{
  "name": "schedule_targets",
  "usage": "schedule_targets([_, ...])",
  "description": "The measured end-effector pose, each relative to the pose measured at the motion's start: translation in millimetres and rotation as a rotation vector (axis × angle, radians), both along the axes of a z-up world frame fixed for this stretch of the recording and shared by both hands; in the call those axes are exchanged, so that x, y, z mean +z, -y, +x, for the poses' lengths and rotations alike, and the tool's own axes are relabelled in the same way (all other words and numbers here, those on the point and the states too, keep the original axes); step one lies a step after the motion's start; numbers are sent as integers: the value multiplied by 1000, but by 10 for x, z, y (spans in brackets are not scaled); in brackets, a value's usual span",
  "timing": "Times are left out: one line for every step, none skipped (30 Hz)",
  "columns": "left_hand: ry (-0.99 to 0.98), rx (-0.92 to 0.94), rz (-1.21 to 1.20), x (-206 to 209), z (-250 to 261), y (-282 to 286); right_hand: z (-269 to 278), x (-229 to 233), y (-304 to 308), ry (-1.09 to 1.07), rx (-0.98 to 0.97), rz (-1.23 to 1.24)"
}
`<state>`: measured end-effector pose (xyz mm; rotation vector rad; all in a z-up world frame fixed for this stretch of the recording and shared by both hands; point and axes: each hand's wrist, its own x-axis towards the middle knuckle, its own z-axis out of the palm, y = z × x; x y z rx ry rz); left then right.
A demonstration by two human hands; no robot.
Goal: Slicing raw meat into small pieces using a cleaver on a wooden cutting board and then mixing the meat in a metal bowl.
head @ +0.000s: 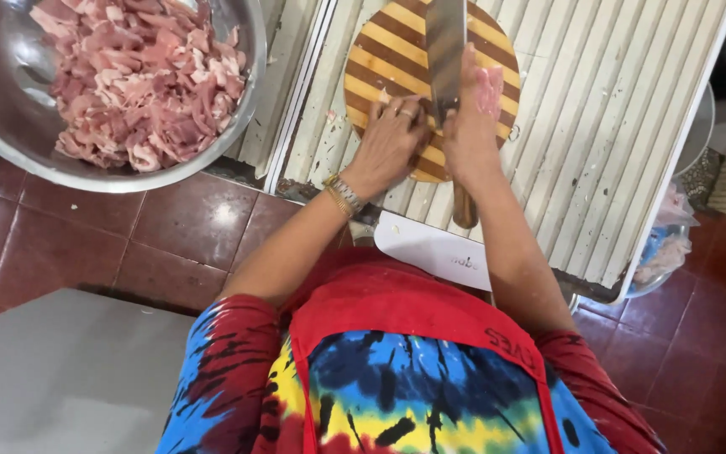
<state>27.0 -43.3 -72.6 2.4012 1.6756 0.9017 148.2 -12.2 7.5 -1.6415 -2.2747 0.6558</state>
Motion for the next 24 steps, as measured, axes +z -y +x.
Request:
schedule_targets([86, -63, 10, 38, -42, 33, -36, 103, -32, -52, -165, -187])
schedule_targets([171, -126, 20, 74, -85, 68, -73, 204, -62, -106, -326, -377])
schedule_targets([177, -133, 17, 196, -118, 89, 20, 170, -6, -102, -334, -379])
schedule_targets([443, -119, 68, 316, -156, 109, 109, 137, 52, -118, -245, -288])
schedule_targets([705, -97, 133, 447, -222, 88, 170, 113, 60, -136, -144, -190])
schedule_targets([706, -96, 141, 347, -257, 51, 155, 213, 147, -134, -140, -183])
schedule_targets([601, 11, 65, 229, -287, 75, 145, 293, 286, -105, -165, -202])
schedule_targets([494, 115, -10, 112, -314, 103, 136, 375, 424, -76, -189, -221])
schedule_targets([491, 118, -10, -41, -259, 65, 7, 482, 546, -78, -185, -221])
schedule_targets([394, 160, 1, -190, -199, 24, -116, 594, 665, 29, -145, -198])
schedule_targets([301, 187, 13, -334, -110, -36, -219, 714, 787, 137, -119, -172])
schedule_targets([301, 177, 14, -280, -116, -46, -114, 380, 738, 136, -129, -170])
schedule_targets([274, 194, 9, -235, -114, -49, -3, 44, 688, 261, -78, -93])
schedule_targets([247, 210, 5, -196, -120, -58, 104, -297, 633, 385, -25, -17])
schedule_targets([249, 213, -3, -203, -117, -61, 8, -95, 666, 388, -22, -25])
schedule_targets([258, 207, -1, -214, -118, -70, -93, 103, 692, 334, -38, -109])
schedule_targets([266, 201, -1, -233, -120, -72, -197, 295, 719, 279, -54, -196])
schedule_targets([267, 204, -10, -204, -130, -53, -231, 303, 723, 282, -52, -205])
schedule_targets([277, 203, -7, -174, -127, -41, -257, 316, 721, 256, -47, -215])
schedule_targets([287, 202, -4, -147, -123, -31, -281, 325, 718, 230, -43, -224])
schedule_targets([293, 202, -22, -142, -130, -53, -271, 245, 645, 238, -45, -241])
schedule_targets([317, 176, -39, -137, -134, -66, -258, 163, 583, 122, -24, -262])
schedule_targets([339, 155, -49, -126, -150, -94, -250, 83, 511, 4, 0, -276])
schedule_targets([344, 160, -59, -144, -146, -112, -287, -2, 421, 9, 3, -286])
